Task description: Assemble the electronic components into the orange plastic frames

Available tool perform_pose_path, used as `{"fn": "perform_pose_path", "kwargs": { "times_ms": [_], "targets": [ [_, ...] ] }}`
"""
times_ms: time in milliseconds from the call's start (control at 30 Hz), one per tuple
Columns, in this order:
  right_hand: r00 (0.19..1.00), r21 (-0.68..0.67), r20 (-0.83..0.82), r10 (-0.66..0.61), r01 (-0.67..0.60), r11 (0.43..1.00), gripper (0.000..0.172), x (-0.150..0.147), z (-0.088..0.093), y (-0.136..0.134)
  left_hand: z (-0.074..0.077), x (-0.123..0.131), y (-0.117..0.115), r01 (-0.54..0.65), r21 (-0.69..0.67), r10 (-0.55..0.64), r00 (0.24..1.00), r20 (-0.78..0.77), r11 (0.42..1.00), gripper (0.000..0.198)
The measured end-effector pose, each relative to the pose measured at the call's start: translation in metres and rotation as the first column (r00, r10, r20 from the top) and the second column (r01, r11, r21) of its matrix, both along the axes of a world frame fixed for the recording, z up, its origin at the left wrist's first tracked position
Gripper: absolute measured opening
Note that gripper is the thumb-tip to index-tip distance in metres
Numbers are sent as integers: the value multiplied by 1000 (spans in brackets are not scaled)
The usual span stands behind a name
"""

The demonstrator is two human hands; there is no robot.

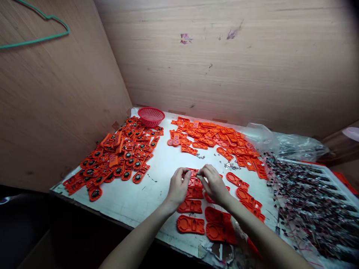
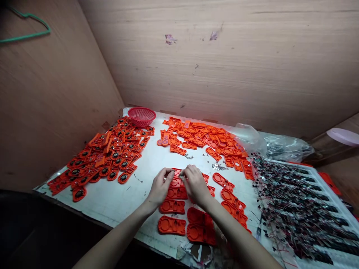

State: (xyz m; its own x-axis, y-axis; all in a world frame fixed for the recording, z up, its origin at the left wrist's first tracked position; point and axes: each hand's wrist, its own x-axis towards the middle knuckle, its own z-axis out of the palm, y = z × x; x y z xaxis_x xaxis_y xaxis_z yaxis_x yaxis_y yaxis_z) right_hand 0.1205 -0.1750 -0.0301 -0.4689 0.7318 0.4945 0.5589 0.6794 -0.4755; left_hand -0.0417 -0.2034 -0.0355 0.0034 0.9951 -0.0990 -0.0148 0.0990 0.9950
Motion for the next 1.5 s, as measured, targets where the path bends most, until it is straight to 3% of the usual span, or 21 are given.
{"fn": "perform_pose_path", "kwargs": {
  "times_ms": [33, 67, 133, 200, 300, 533, 833, 1233, 1367, 1500],
  "targets": [
    [999, -107, -32, -16, 12, 994, 13, 0, -6, 7, -3, -3, 0, 12, 150, 22, 975, -220, 989, 20],
    [999, -194, -48, -24, 14, 981, 13, 0, -11, 14, -7, -6, 1, 74, 273, 52, 902, -428, 959, 22],
    [999, -284, -38, -17, 5, 959, 13, 0, -22, 25, -15, -9, 1, 237, 356, 85, 716, -692, 904, 28],
    [1000, -308, -15, -6, 1, 952, 13, -1, -30, 32, -21, -11, 1, 324, 347, 97, 593, -800, 880, 32],
    [1000, -311, -9, 5, -7, 950, 14, -2, -36, 32, -25, -9, 0, 357, 342, 124, 513, -850, 869, 32],
    [995, -326, -78, -55, 26, 945, 16, -2, -36, 28, -21, -10, 0, 355, 350, 119, 535, -836, 867, 31],
    [998, -265, 19, -53, 56, 963, 16, 4, -45, 33, -22, -10, 0, 352, 321, 67, 575, -815, 879, 32],
    [999, -218, 29, 23, -16, 976, 8, 6, -37, 34, -23, -10, 0, 352, 324, 70, 575, -815, 878, 33],
    [1000, -167, -12, 27, -29, 986, 14, 3, -34, 36, -22, -10, 0, 354, 317, 73, 558, -826, 880, 34],
    [996, -229, -88, 7, -27, 973, 14, 0, -32, 33, -22, -10, 0, 361, 312, 72, 545, -835, 879, 34]
  ]
}}
